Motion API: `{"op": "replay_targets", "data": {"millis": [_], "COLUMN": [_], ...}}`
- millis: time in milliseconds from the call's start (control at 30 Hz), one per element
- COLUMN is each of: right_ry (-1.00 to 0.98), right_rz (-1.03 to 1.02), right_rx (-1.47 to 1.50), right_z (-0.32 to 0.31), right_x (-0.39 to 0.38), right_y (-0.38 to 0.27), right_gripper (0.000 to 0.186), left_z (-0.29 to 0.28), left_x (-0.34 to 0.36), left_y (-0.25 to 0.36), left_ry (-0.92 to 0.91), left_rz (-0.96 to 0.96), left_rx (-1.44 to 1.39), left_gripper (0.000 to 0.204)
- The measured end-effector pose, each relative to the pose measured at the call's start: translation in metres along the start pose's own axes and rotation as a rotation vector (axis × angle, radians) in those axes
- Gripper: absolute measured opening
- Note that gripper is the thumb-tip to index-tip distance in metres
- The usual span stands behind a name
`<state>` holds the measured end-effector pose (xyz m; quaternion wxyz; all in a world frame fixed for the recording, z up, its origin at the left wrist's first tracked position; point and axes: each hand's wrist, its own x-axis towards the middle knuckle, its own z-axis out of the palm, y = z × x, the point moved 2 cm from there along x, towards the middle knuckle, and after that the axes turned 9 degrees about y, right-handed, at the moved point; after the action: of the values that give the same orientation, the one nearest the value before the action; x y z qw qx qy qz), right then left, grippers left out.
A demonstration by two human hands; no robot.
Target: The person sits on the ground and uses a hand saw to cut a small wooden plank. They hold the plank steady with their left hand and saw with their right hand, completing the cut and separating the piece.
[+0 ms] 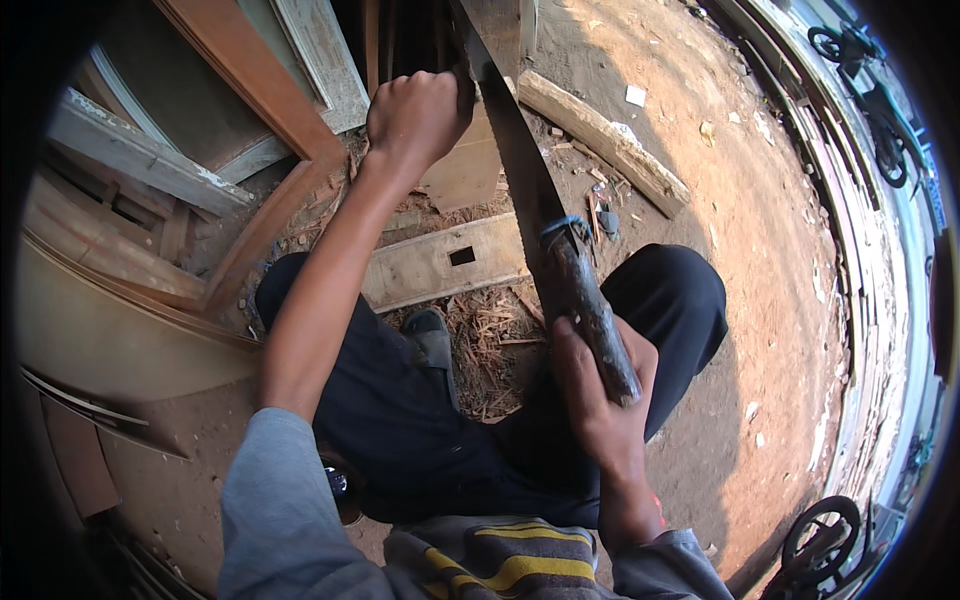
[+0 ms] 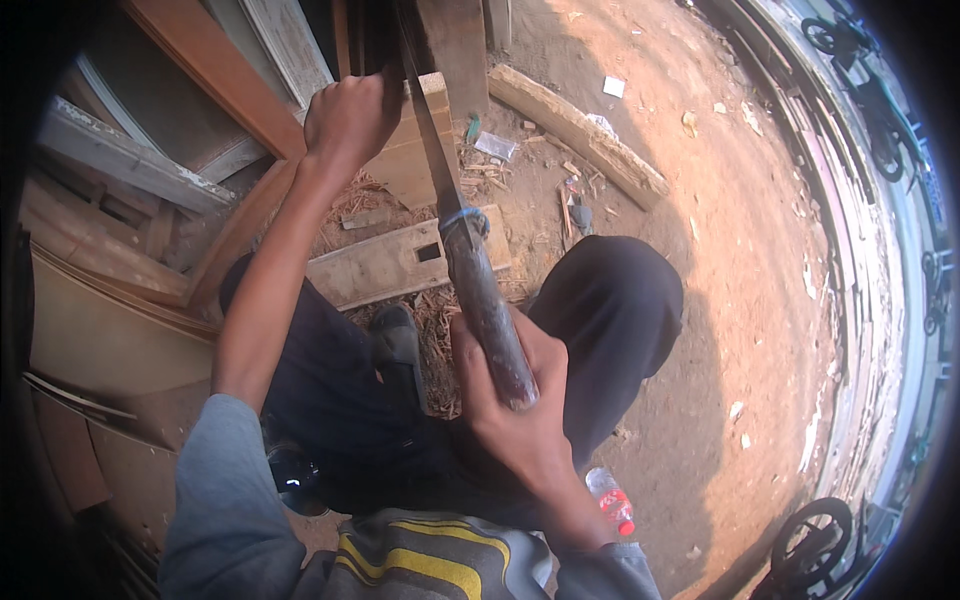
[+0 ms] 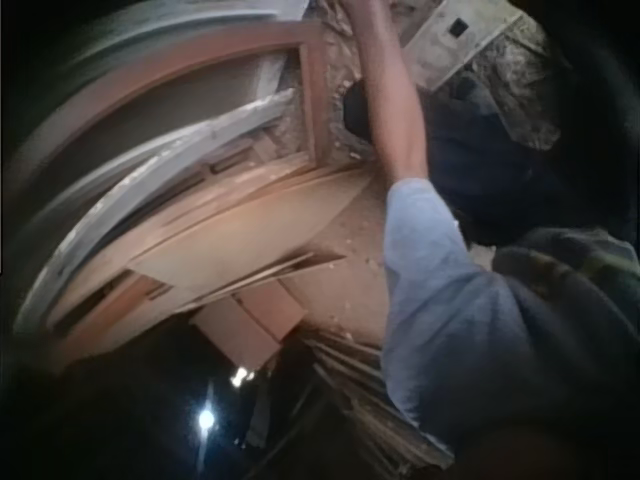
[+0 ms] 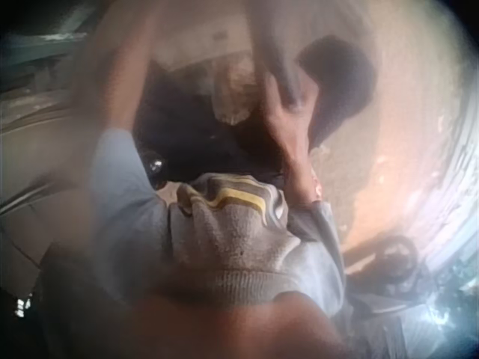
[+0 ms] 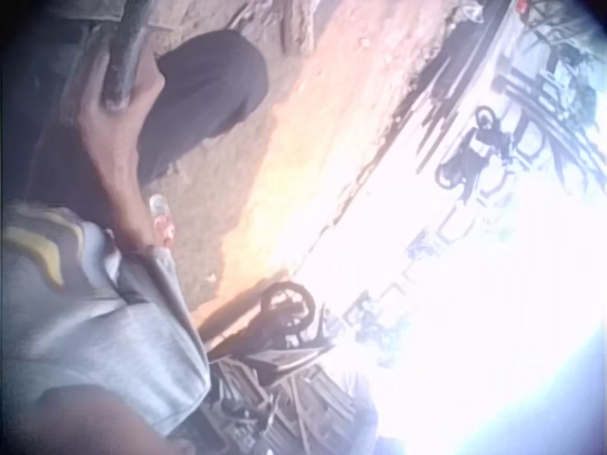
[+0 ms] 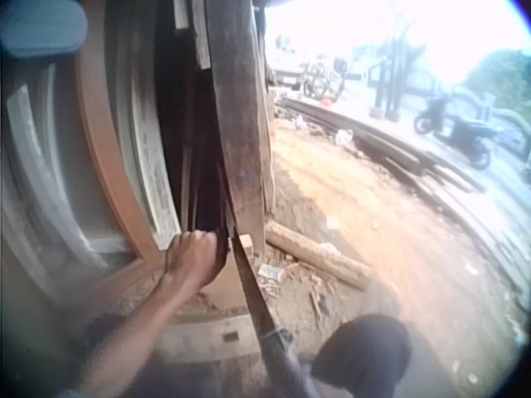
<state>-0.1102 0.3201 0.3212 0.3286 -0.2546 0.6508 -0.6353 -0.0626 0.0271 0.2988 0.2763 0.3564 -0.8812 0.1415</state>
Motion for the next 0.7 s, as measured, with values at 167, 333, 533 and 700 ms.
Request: {"op": "replay_targets", "data": {"millis": [167,333,533,700], "right_ry": [-0.020,0.031,0.054,0.093], "right_rz": [-0.123,-0.126,0.001,0.025], "right_rx": [-0.126,-0.084,0.004,-0.016], "right_z": [-0.004,-0.001,-0.003,-0.009], "right_x": [-0.017,0.004,0.006,0.003], "right_y": [0.007,0.005,0.008,0.011], "right_gripper": [0.008,0.010,0.014,0.016], "left_z": [-0.008,-0.003,0.006,0.002], "left_x": [-0.003,0.008,0.014,0.020], "left_y": [0.000,-0.005,-0.005,-0.001], "left_ry": [-0.013,0.053,0.075,0.023], "left_rz": [0.011,0.023,0.047,-0.060], "left_rx": [0.050,0.024,0.032,-0.020], "left_gripper": [0.013,0.017,0.035,0.044]}}
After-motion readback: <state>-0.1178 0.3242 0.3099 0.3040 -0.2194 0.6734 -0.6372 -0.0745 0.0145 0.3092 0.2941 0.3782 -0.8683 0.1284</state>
